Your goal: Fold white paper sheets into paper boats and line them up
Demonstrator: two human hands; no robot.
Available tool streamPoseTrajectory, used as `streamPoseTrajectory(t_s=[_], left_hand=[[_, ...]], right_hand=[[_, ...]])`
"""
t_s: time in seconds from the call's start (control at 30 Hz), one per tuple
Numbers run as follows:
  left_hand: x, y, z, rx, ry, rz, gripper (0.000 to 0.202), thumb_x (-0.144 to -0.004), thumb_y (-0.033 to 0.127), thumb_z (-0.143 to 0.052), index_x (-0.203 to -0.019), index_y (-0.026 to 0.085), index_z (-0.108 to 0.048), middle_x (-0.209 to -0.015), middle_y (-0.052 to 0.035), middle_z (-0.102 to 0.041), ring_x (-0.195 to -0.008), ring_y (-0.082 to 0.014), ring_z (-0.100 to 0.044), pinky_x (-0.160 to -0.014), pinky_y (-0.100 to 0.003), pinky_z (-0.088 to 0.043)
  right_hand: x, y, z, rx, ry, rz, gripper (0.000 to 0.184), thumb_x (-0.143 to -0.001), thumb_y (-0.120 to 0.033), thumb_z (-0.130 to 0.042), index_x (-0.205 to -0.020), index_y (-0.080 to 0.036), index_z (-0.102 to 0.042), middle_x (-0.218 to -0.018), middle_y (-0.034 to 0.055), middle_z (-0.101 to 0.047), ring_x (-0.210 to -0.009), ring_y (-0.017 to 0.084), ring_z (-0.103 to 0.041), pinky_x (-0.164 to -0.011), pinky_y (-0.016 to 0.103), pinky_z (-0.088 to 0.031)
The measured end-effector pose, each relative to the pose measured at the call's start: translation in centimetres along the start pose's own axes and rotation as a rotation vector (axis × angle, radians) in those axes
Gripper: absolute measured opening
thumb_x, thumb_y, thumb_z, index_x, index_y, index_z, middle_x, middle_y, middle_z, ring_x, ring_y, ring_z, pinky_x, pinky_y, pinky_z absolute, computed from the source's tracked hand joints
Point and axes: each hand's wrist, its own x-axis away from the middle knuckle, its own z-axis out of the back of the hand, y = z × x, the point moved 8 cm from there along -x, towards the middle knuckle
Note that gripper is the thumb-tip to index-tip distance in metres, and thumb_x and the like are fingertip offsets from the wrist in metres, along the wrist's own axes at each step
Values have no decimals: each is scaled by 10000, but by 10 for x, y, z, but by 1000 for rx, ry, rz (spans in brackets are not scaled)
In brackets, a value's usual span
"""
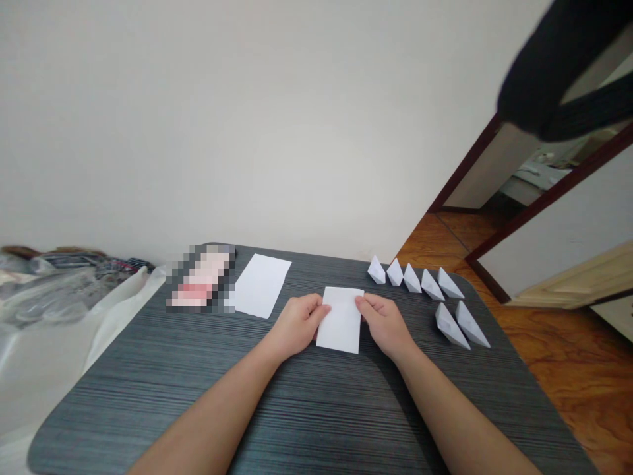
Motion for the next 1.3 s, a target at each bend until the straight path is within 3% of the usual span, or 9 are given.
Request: streamPoseTrajectory(t_s=[0.33, 0.47, 0.57, 0.67, 0.8, 1.0, 1.3], left_hand=[[2, -2, -5, 95, -49, 25, 333, -864, 390, -423, -619, 169, -461, -505, 37, -493, -483, -102, -470, -473, -209, -315], [0, -11, -3, 212, -4, 77, 312, -865, 406, -417, -670, 171, -482, -531, 37, -495, -475, -103, -473, -450, -204, -324], [-1, -14, 1, 243, 58, 73, 306, -861, 404, -433, -687, 166, -514, -555, 32, -497, -495, -100, -463, -464, -204, -334], [-2, -14, 3, 267, 81, 58, 289, -858, 395, -449, -728, 161, -558, -588, 21, -512, -521, -99, -461, -481, -204, -341], [-1, -14, -5, 405, 4, 76, 226, -857, 372, -463, -875, 173, -570, -561, 34, -505, -480, -89, -453, -460, -193, -341], [-2, -14, -8, 570, -17, 79, 214, -861, 332, -458, -1015, 197, -521, -547, 46, -503, -433, -85, -441, -411, -181, -325], [-1, -10, 0, 600, -30, 49, 204, -838, 225, -414, -825, 150, -604, -590, 14, -511, -513, -94, -488, -494, -207, -391]], right_hand=[[-1, -4, 3, -64, 35, 4, 365, -813, -478, -496, -720, -158, -645, -584, 19, -570, -584, 166, -509, -512, 252, -383], [1, -5, -12, -120, -139, -20, 289, -822, -415, -518, -875, -164, -650, -670, 19, -616, -631, 167, -548, -573, 263, -421], [4, -3, -22, -83, -260, -28, 266, -842, -386, -508, -827, -155, -640, -691, 14, -622, -617, 152, -546, -581, 257, -416], [4, 1, -18, -2, -219, -17, 317, -862, -399, -480, -730, -148, -623, -662, 8, -608, -591, 140, -525, -559, 247, -401], [2, 4, -16, -39, -193, -21, 305, -866, -393, -479, -758, -148, -624, -672, 10, -600, -583, 134, -519, -545, 246, -408], [5, -3, -23, -223, -268, -17, 299, -857, -346, -497, -1098, -189, -581, -682, 2, -590, -517, 131, -537, -479, 254, -434], [2, 7, -11, -137, -147, -9, 212, -823, -224, -493, -910, -181, -682, -664, 8, -589, -555, 112, -512, -501, 223, -396]])
